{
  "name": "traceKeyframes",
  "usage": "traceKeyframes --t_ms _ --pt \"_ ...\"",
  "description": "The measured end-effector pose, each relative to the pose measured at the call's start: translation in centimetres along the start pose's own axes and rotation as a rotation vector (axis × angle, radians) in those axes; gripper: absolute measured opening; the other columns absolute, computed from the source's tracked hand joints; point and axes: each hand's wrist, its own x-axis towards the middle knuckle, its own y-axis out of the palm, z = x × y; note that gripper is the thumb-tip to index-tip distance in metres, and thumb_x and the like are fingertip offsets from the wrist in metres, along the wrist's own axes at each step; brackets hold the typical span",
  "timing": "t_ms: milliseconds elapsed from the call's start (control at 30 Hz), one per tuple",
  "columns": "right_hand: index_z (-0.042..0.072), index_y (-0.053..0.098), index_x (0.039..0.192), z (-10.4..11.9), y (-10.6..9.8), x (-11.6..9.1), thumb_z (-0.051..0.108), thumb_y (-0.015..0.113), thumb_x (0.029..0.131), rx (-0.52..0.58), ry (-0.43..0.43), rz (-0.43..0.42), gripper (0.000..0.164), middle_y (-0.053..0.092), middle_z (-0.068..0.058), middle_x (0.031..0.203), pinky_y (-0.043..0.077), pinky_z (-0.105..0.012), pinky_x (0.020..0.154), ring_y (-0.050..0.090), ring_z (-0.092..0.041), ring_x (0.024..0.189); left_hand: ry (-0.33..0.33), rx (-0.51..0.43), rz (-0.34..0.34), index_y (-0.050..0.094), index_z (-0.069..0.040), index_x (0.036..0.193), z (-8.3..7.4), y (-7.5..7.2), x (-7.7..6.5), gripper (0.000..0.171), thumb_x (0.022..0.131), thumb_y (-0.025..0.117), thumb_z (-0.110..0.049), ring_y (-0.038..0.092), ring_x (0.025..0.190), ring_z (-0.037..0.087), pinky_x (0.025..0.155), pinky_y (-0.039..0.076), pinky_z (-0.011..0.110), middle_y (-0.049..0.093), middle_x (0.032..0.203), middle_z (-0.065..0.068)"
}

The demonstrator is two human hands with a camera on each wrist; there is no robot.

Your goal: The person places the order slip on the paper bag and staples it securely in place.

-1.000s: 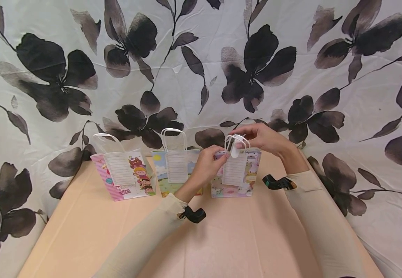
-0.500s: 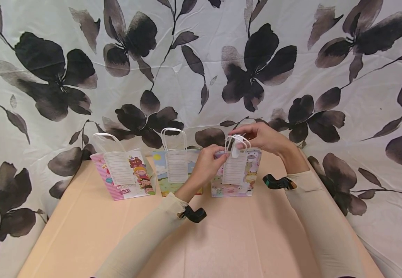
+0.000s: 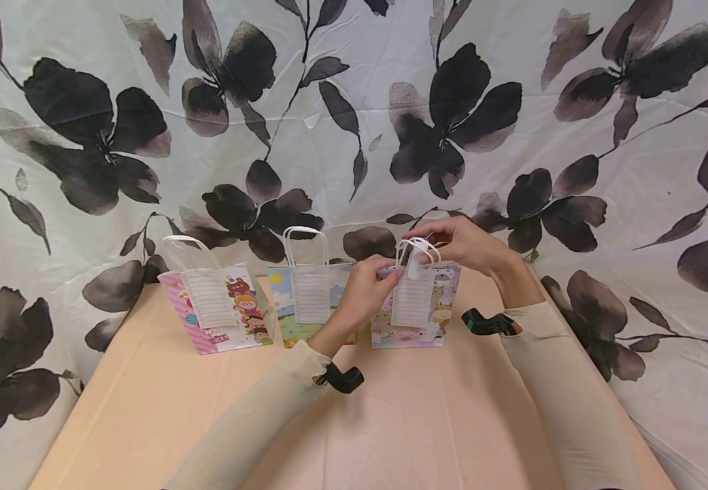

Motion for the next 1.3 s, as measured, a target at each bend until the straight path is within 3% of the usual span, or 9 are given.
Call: traceKeyframes --t_ms 167,433,600,767,967,1133,1200,1300 --pt "0.003 0.061 0.137 0.0 0.3 0.2 0.004 0.077 0.090 0.014 -0.008 0.008 0.050 0.068 -0.008 0.119 0.055 -0.037 0.081 0.067 -0.028 0.096 0.003 0.000 0.003 0.072 -0.003 0.122 0.0 -0.1 -0.1 0.026 0.101 0.065 -0.018 0.066 0.096 0.012 0.088 0.056 0.027 0.065 0.106 0.004" --pt "0.005 0.063 0.136 0.8 0.4 0.3 0.008 0.080 0.088 -0.073 -0.001 -0.027 0.051 0.069 -0.011 0.118 0.057 -0.035 0.078 0.070 -0.027 0.095 0.016 0.013 -0.002 0.072 -0.004 0.122 0.0 -0.1 0.1 0.027 0.102 0.064 -0.019 0.064 0.096 0.011 0.086 0.055 0.026 0.065 0.106 0.004" --pt "0.005 0.065 0.133 1.2 0.5 0.3 0.008 0.081 0.087 -0.098 -0.009 0.021 0.048 0.065 -0.012 0.125 0.057 -0.036 0.078 0.071 -0.026 0.097 0.046 0.027 -0.010 0.073 -0.002 0.120 0.0 -0.2 0.3 0.026 0.101 0.065 -0.018 0.065 0.097 0.014 0.085 0.054 0.027 0.067 0.104 0.006" --pt "0.004 0.064 0.135 0.9 0.7 0.5 0.013 0.081 0.088 -0.136 -0.018 0.035 0.050 0.066 -0.012 0.121 0.057 -0.037 0.076 0.070 -0.026 0.092 0.051 0.031 -0.010 0.073 -0.002 0.119 0.0 -0.3 0.3 0.024 0.101 0.065 -0.016 0.065 0.098 0.014 0.086 0.054 0.027 0.067 0.104 0.005" --pt "0.008 0.063 0.137 -0.3 0.4 0.1 0.014 0.075 0.093 -0.079 -0.021 0.011 0.046 0.070 -0.009 0.118 0.056 -0.037 0.078 0.068 -0.027 0.093 0.060 0.056 -0.004 0.073 -0.002 0.118 0.0 -0.2 0.4 0.024 0.101 0.064 -0.017 0.065 0.098 0.014 0.086 0.054 0.027 0.068 0.105 0.005" --pt "0.010 0.060 0.141 -1.9 0.3 -1.3 0.021 0.060 0.103 -0.008 -0.019 -0.063 0.039 0.067 0.002 0.123 0.054 -0.033 0.085 0.066 -0.019 0.104 0.065 0.085 -0.012 0.073 -0.002 0.118 0.0 -0.2 0.5 0.025 0.102 0.063 -0.017 0.066 0.098 0.015 0.086 0.055 0.027 0.069 0.106 0.007" --pt "0.007 0.056 0.144 -2.5 0.5 -1.9 0.017 0.056 0.105 0.021 -0.043 -0.074 0.040 0.065 0.004 0.126 0.053 -0.031 0.087 0.064 -0.017 0.107 0.062 0.087 -0.015 0.073 -0.002 0.118 0.0 -0.1 0.4 0.025 0.102 0.063 -0.018 0.065 0.097 0.015 0.086 0.055 0.027 0.069 0.106 0.007" --pt "0.001 0.051 0.146 -3.0 1.3 -2.3 0.008 0.063 0.100 0.034 -0.069 -0.083 0.048 0.066 -0.001 0.123 0.054 -0.029 0.084 0.066 -0.017 0.105 0.062 0.088 -0.015 0.073 -0.002 0.119 0.1 -0.1 0.4 0.025 0.102 0.063 -0.018 0.065 0.096 0.014 0.085 0.055 0.026 0.069 0.106 0.007"
